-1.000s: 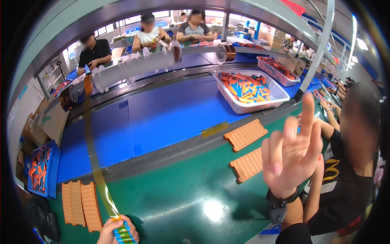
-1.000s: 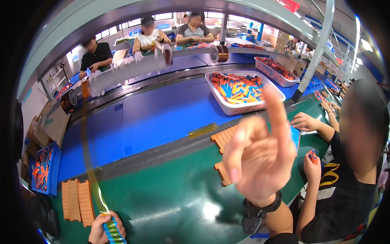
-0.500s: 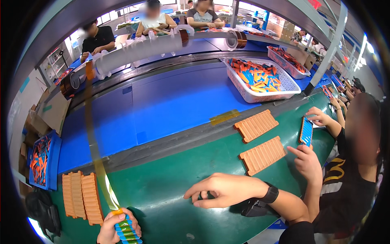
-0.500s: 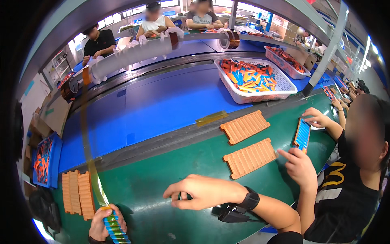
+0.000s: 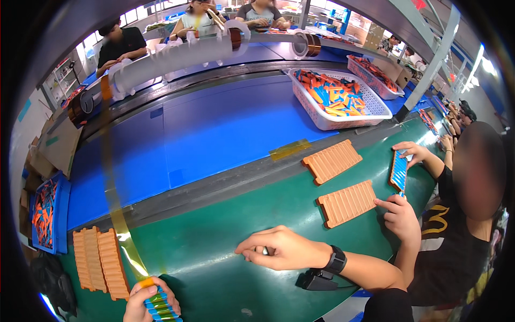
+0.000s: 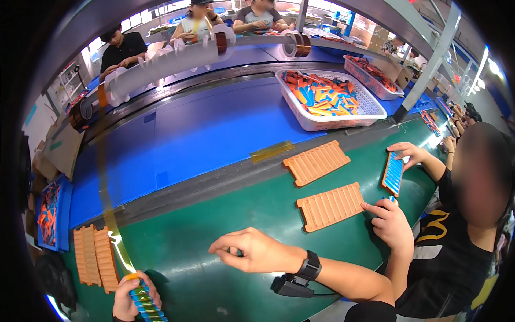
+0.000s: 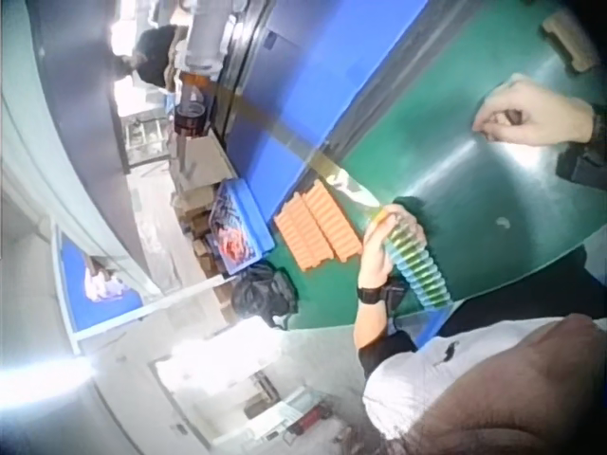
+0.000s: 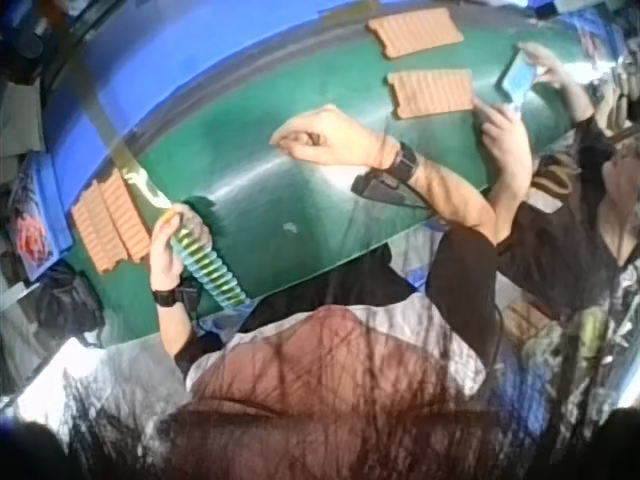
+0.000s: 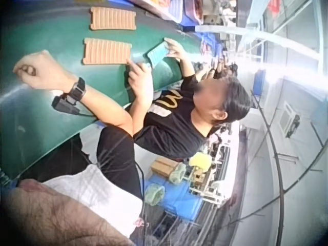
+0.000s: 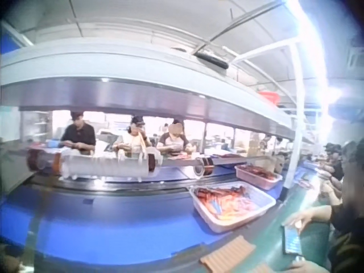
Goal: The recorder is assembling small blue and green parts into a brown plastic tray on a factory assembly line.
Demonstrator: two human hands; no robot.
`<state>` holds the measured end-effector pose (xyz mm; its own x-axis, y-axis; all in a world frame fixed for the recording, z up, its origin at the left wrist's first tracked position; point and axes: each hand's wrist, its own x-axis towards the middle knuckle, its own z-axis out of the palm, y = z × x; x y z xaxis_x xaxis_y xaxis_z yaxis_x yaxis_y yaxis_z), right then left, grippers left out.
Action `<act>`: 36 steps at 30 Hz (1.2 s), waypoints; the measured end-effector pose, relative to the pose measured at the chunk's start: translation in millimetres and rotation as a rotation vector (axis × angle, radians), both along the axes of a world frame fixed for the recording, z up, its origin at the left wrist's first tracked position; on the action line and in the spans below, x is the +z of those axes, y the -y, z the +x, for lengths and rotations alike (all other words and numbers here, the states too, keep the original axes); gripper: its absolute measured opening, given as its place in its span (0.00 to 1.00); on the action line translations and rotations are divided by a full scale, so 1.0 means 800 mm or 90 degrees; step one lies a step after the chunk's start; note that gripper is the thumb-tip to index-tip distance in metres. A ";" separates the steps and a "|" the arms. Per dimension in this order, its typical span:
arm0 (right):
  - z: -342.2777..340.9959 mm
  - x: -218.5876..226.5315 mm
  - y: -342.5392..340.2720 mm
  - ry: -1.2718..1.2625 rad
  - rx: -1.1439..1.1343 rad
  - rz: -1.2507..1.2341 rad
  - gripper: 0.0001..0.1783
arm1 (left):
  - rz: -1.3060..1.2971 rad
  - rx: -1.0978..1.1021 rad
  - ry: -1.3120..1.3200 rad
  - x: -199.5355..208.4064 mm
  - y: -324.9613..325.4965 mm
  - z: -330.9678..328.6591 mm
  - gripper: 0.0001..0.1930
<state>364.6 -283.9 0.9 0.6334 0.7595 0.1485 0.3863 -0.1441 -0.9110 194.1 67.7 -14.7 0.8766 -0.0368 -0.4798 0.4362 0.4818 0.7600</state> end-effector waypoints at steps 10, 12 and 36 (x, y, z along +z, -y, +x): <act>0.002 -0.004 0.000 0.006 0.019 0.006 0.12 | 0.008 -0.023 -0.022 0.053 0.031 0.011 0.10; 0.000 0.002 0.002 0.002 0.015 0.002 0.11 | 0.014 -0.027 -0.011 0.055 0.034 0.011 0.10; -0.014 0.002 -0.004 0.227 0.055 -0.067 0.09 | -0.087 0.038 0.012 0.029 0.016 0.003 0.10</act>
<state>353.7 -280.4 2.1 0.4889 0.8306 0.2667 0.6910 -0.1821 -0.6995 196.5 54.9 8.8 0.8880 -0.0476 -0.4575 0.3897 0.6060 0.6935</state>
